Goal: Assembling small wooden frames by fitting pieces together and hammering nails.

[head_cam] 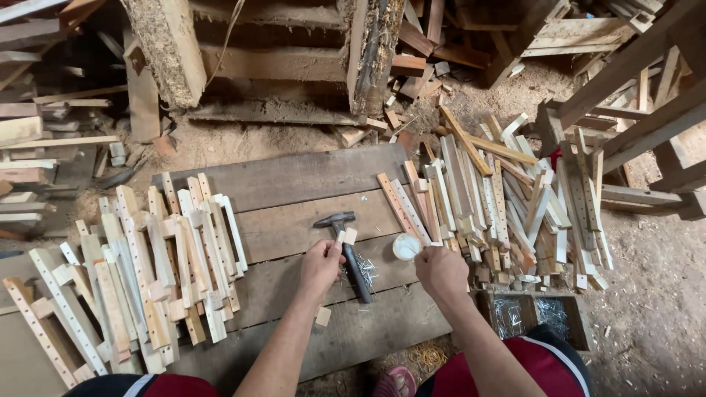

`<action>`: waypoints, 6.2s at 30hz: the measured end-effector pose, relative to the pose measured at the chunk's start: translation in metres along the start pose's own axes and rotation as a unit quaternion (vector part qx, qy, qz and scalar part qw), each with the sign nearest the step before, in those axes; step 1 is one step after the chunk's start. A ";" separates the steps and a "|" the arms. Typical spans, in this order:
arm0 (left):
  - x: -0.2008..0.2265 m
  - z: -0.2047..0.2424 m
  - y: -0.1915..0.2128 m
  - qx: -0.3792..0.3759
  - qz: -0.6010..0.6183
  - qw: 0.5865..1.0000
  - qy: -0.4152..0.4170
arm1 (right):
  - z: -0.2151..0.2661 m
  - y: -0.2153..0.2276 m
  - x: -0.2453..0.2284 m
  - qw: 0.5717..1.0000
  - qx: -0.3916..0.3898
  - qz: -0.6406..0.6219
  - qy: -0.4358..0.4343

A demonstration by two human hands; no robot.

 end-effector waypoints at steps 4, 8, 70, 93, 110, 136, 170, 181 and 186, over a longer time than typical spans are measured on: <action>-0.001 0.000 -0.003 -0.005 0.006 1.000 0.010 | 0.004 0.000 -0.006 1.000 -0.011 -0.016 -0.009; -0.009 -0.005 -0.011 -0.017 0.047 0.999 0.023 | 0.006 -0.001 -0.003 0.996 0.013 -0.081 -0.025; 0.037 -0.008 0.029 -0.075 0.354 0.920 0.152 | 0.074 0.031 -0.065 0.829 -0.288 -0.442 0.186; -0.001 -0.042 0.011 -0.002 0.290 0.951 0.103 | -0.026 -0.014 0.043 0.995 0.046 -0.083 0.013; 0.003 -0.028 -0.005 -0.039 0.272 0.956 0.103 | -0.016 -0.012 0.061 0.989 -0.091 0.000 -0.116; 0.033 0.015 -0.036 -0.093 0.260 0.957 0.087 | -0.013 -0.021 0.076 0.960 -0.002 -0.262 -0.095; 0.136 0.045 -0.021 -0.110 0.254 0.961 -0.025 | 0.085 0.113 -0.055 0.859 -0.111 -0.500 0.012; 0.067 0.048 0.012 -0.224 0.441 0.866 0.079 | 0.083 0.077 -0.106 0.870 -0.173 -0.456 0.075; 0.058 0.062 0.004 -0.182 0.449 0.867 0.116 | 0.081 0.033 -0.087 0.911 -0.110 -0.398 0.014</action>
Point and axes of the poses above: each hand's wrist, its own z-axis away from the middle knuckle, its own y-axis out of the back of the hand, x = y × z, the point moved 2 cm from there along -z, towards the middle knuckle, and after that the axes turned 11 degrees about x, right-handed, at the moved point
